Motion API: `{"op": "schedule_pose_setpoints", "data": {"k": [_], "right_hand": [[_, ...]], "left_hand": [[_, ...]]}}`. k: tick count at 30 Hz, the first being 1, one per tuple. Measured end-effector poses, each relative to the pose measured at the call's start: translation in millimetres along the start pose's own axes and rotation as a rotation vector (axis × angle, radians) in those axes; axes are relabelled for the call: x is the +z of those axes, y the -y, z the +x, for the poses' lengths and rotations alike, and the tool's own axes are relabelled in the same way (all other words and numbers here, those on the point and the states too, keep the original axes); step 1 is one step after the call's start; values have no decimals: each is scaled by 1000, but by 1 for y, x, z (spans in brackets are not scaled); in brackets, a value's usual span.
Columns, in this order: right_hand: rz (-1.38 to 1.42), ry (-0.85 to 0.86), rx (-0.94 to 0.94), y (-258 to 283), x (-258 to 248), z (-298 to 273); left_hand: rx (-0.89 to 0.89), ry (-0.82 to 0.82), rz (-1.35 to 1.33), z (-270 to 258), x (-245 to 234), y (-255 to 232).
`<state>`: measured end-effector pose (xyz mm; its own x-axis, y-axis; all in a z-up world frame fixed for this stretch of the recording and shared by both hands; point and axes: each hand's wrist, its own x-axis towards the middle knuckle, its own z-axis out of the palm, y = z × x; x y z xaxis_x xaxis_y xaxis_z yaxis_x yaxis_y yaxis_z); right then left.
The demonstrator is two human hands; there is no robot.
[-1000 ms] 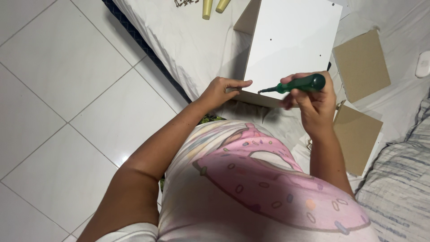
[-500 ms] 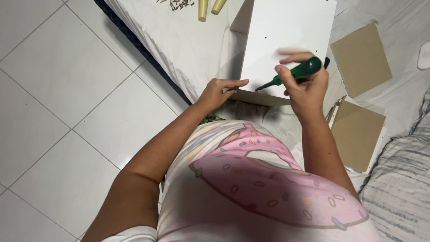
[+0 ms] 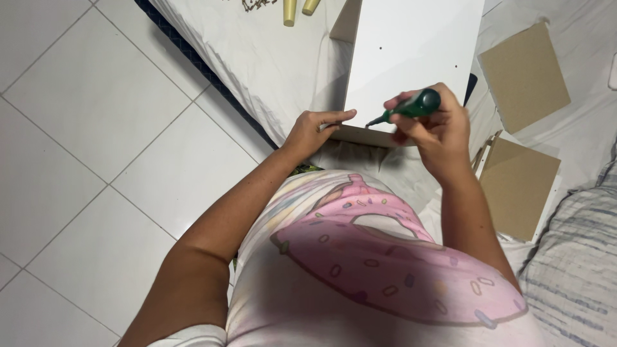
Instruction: The person assembles a small white cabinet on a bed, aligning particleboard panels to the cabinet body and driving screws with a green screwdriver. They position the box, insert screws at the corners, and tighten them panel by panel while loose legs and hardware remain on the bed.
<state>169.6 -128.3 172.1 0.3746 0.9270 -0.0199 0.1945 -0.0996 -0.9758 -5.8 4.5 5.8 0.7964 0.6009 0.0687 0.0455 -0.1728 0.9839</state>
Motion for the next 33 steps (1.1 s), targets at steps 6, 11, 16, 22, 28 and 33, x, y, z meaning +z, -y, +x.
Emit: {"op": "schedule_pose_setpoints", "data": {"k": [6,11,16,22,28,33], "right_hand": [[-453,-315,-299,-18,-4,9],[-590,-299,-507,-8,-4,11],[-711,-229,-436,1,8,18],[-770,-261,-417,3,7,29],[-903,-387,-455,2,10,32],[-905,-438,-458,-2,17,33]], "left_hand": [[-57,10,85,-2,-2,-7],[31,65,443,-9,-4,-19],[31,-32,509,-13,-13,-31],[226,-146,485,-7,-17,-44],[103,-131,303,-4,-19,-57],[250,-72,36,25,3,-79]]}}
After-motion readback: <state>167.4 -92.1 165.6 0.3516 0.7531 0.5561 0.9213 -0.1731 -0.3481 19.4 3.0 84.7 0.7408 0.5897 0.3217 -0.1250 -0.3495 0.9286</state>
